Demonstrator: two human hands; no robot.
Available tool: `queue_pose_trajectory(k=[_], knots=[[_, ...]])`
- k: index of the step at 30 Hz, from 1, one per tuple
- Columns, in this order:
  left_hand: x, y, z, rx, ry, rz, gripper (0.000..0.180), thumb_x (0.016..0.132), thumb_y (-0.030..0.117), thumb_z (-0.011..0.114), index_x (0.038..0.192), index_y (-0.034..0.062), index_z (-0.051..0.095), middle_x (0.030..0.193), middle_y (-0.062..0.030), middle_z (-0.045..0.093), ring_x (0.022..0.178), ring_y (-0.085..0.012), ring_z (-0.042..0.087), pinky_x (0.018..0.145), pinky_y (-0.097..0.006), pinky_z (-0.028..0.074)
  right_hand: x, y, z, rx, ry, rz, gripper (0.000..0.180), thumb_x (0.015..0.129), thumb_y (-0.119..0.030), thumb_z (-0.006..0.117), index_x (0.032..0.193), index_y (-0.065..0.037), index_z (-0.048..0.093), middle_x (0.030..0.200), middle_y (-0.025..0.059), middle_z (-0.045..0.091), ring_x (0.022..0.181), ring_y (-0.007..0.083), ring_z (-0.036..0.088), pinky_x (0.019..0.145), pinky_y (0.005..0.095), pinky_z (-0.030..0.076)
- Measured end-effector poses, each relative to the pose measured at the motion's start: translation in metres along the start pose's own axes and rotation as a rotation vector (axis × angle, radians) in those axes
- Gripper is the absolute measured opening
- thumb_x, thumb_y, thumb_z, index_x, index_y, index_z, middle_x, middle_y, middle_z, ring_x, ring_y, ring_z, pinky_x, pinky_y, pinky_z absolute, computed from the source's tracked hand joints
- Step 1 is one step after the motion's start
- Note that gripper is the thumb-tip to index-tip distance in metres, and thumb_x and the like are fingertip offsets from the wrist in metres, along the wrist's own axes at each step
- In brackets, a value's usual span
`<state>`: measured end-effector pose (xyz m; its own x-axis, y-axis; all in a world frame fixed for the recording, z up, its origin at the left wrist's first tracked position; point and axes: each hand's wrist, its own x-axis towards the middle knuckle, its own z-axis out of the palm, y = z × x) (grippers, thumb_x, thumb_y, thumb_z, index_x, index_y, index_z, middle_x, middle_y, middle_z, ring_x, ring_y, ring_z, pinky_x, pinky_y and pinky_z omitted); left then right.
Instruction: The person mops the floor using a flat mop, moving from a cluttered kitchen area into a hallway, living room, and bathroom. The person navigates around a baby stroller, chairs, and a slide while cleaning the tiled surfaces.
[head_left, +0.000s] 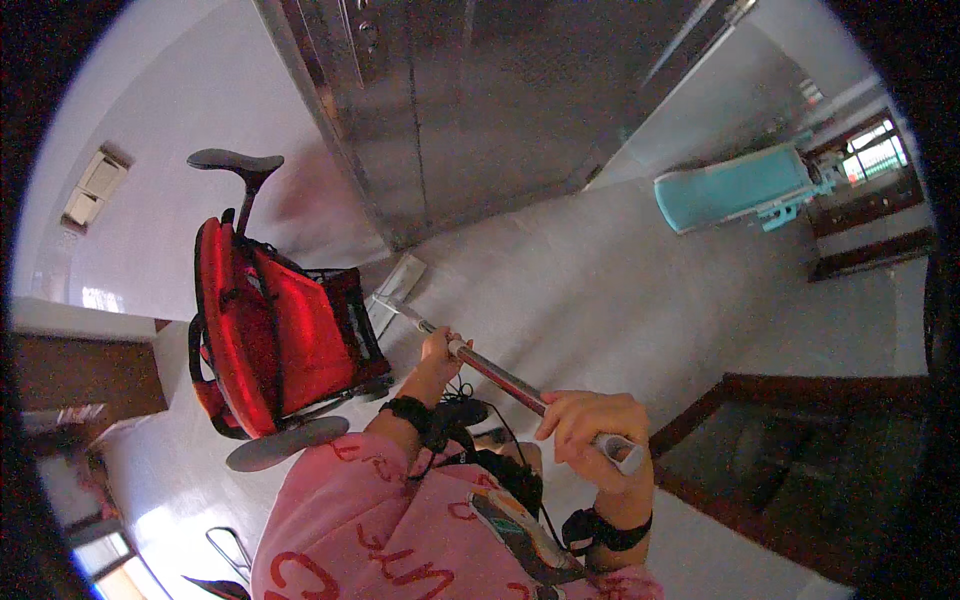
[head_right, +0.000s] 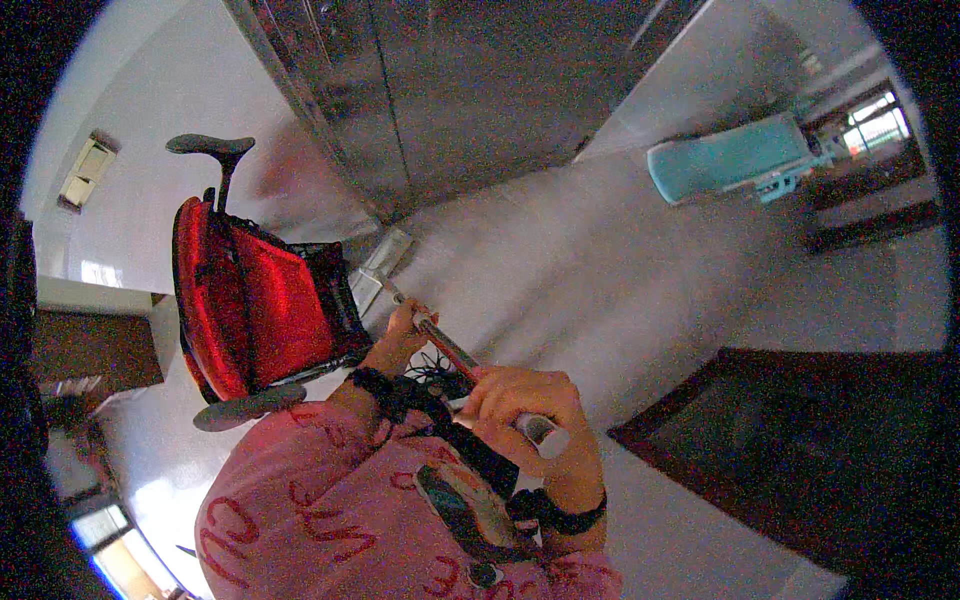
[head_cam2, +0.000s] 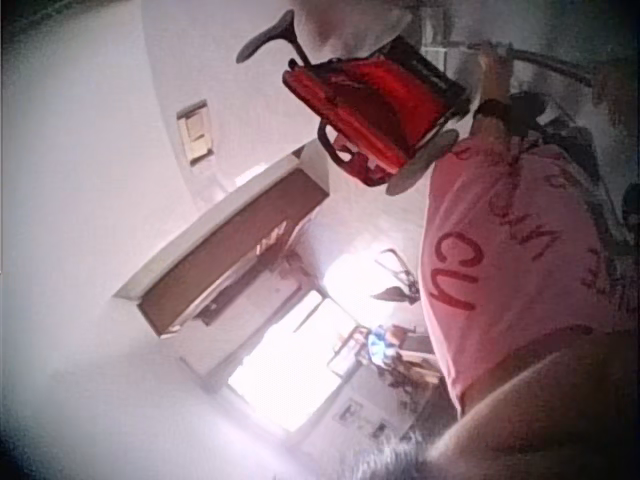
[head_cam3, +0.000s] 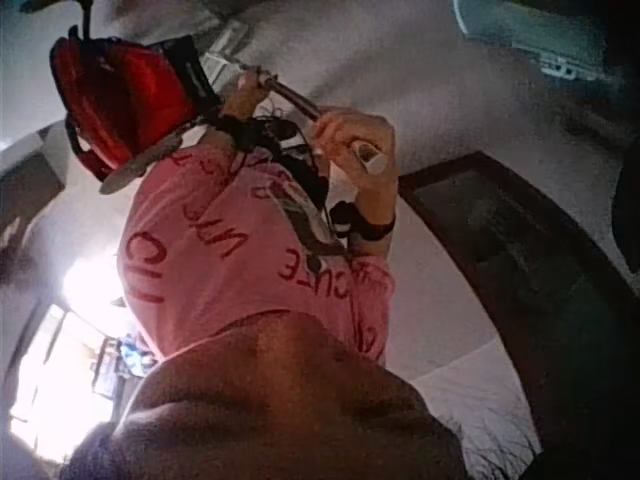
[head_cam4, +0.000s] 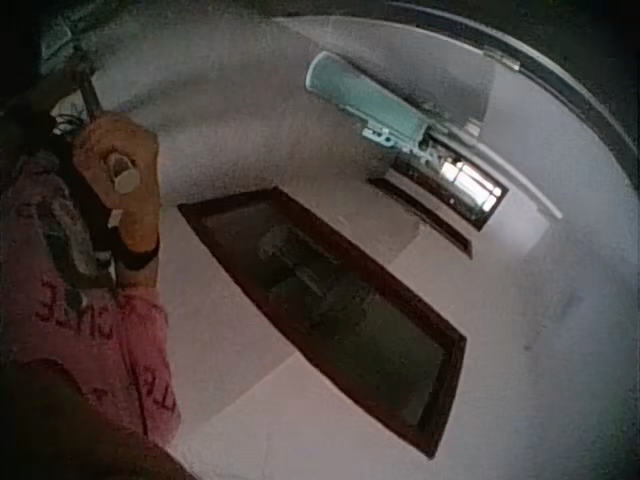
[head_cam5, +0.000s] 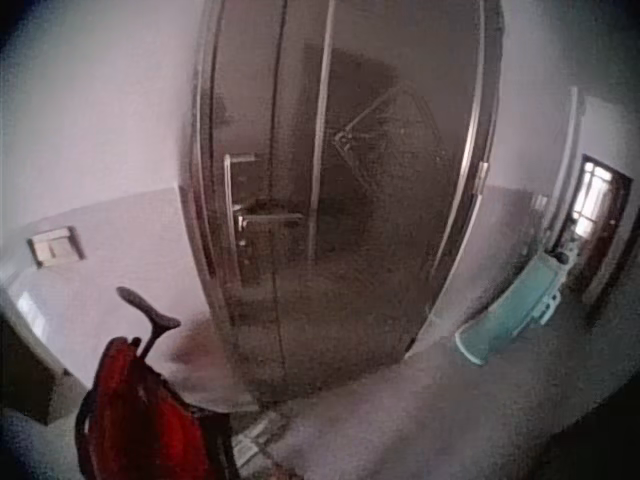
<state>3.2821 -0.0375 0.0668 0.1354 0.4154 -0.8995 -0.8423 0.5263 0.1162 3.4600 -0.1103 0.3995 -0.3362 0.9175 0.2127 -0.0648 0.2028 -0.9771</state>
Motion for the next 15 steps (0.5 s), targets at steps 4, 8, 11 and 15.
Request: queue_pose_trajectory(k=[4, 8, 11, 15], knots=[[0.026, -0.01, 0.028, 0.01, 0.021, 0.075, 0.012, 0.078, 0.014, 0.05, 0.081, 0.0051, 0.044, 0.071, -0.0113, 0.046, 0.065, -0.0254, 0.052, 0.062, -0.04, 0.052, 0.019, 0.007, -0.045, 0.0, 0.019, 0.03, 0.008, 0.068, -0.003, 0.06, 0.067, -0.001, 0.053, 0.068, 0.0069, 0.059, 0.066, 0.021, 0.058, 0.082, 0.0418, 0.045], [0.084, -0.027, 0.055, -0.005, 0.021, 0.049, 0.01, 0.084, 0.018, 0.046, 0.082, 0.0103, 0.041, 0.065, -0.0039, 0.04, 0.056, -0.0202, 0.045, 0.063, -0.041, 0.049, 0.038, 0.032, -0.114, 0.021, 0.054, 0.033, 0.012, 0.076, -0.006, 0.058, 0.067, 0.0, 0.053, 0.069, 0.0081, 0.059, 0.063, 0.0181, 0.055, 0.082, 0.0409, 0.046], [0.142, -0.061, 0.076, 0.535, -0.275, 0.435, 0.016, 0.078, 0.025, 0.054, 0.075, 0.0116, 0.046, 0.067, -0.0046, 0.044, 0.063, -0.0214, 0.048, 0.058, -0.036, 0.044, 0.033, 0.052, -0.18, 0.069, 0.227, 0.134, 0.017, 0.08, -0.008, 0.052, 0.065, 0.0, 0.052, 0.067, 0.009, 0.056, 0.062, 0.0187, 0.053, 0.082, 0.0426, 0.044], [0.211, -0.142, 0.161, 2.005, -0.357, 1.498, 0.019, 0.07, 0.028, 0.063, 0.065, 0.0117, 0.054, 0.06, -0.0055, 0.049, 0.06, -0.022, 0.052, 0.051, -0.035, 0.042, 0.004, 0.056, -0.281, -0.075, 0.448, 0.125, 0.02, 0.082, -0.008, 0.045, 0.065, 0.002, 0.049, 0.062, 0.0109, 0.051, 0.064, 0.0231, 0.051, 0.083, 0.0469, 0.043]])
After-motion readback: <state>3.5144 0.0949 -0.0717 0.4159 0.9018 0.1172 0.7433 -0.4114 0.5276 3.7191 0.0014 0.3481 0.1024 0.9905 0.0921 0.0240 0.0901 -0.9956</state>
